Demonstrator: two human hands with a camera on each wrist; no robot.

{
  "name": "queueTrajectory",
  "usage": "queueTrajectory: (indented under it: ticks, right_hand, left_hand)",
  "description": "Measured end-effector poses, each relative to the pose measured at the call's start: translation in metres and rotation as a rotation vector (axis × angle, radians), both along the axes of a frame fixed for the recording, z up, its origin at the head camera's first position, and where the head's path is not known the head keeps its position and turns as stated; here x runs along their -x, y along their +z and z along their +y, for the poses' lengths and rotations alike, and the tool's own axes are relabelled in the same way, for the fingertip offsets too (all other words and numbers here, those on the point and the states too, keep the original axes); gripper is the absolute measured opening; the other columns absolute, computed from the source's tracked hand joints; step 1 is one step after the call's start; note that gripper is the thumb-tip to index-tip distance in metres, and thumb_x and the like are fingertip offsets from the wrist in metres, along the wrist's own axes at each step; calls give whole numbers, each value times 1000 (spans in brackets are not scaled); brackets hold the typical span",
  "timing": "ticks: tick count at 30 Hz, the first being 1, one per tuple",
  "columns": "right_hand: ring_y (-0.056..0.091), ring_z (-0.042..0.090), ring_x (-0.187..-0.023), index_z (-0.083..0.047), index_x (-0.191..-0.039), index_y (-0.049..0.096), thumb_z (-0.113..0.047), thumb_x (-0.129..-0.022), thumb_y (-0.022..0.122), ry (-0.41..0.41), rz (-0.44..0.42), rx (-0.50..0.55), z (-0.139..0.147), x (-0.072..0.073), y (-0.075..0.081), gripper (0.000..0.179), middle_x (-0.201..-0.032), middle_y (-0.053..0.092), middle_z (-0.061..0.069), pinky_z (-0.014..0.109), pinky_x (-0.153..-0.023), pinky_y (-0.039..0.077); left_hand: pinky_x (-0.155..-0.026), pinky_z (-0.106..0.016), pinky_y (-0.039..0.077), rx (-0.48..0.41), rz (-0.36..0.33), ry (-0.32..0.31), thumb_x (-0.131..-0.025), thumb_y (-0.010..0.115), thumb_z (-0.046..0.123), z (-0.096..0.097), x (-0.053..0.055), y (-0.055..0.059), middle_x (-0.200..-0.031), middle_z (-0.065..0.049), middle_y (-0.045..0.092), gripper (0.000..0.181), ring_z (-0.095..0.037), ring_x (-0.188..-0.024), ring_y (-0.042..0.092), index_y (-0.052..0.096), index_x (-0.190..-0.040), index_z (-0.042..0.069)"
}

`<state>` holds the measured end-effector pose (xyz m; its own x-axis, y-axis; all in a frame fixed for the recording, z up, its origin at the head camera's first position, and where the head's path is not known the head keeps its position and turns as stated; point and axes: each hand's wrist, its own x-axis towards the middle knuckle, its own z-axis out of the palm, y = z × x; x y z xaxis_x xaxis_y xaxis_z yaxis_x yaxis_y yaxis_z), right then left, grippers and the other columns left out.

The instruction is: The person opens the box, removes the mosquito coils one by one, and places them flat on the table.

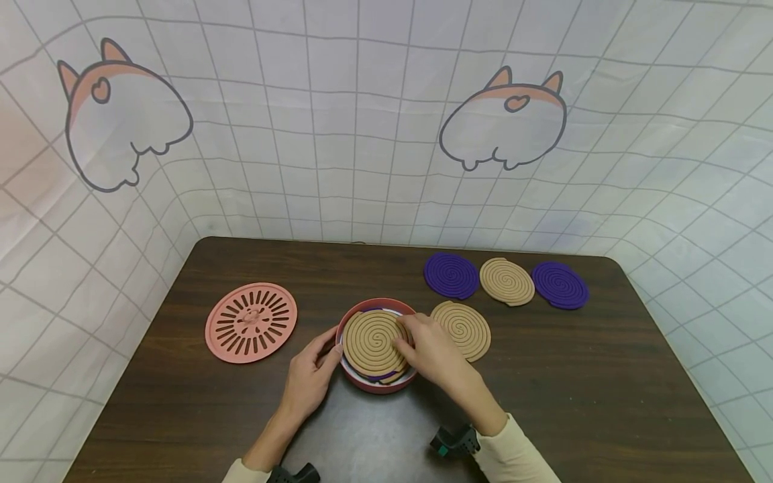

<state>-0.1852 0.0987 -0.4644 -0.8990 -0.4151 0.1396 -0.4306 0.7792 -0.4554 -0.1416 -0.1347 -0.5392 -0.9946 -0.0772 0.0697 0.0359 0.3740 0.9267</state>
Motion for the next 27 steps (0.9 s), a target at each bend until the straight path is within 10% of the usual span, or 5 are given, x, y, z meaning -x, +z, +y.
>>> queueTrajectory:
  ticks: [9, 27]
  right_hand:
    - [69, 26, -96, -4, -118, 70, -22, -90, 74, 0, 9, 21, -1, -2, -1, 33, -109, 72, 13, 43, -83, 58]
    - [69, 31, -107, -4, -119, 70, -22, -91, 73, 11, 29, 19, -3, -4, -1, 33, -115, 71, 15, 46, -90, 57]
  left_hand:
    - [-96, -21, 52, -9, 17, 4, -100, 61, 32, 0, -1, 0, -134, -1, 66, 39, -14, -121, 64, 62, -138, 20]
    - [-96, -21, 52, -13, 3, 4, -101, 61, 34, 1, -1, 2, -134, 0, 66, 39, -12, -122, 63, 62, -138, 22]
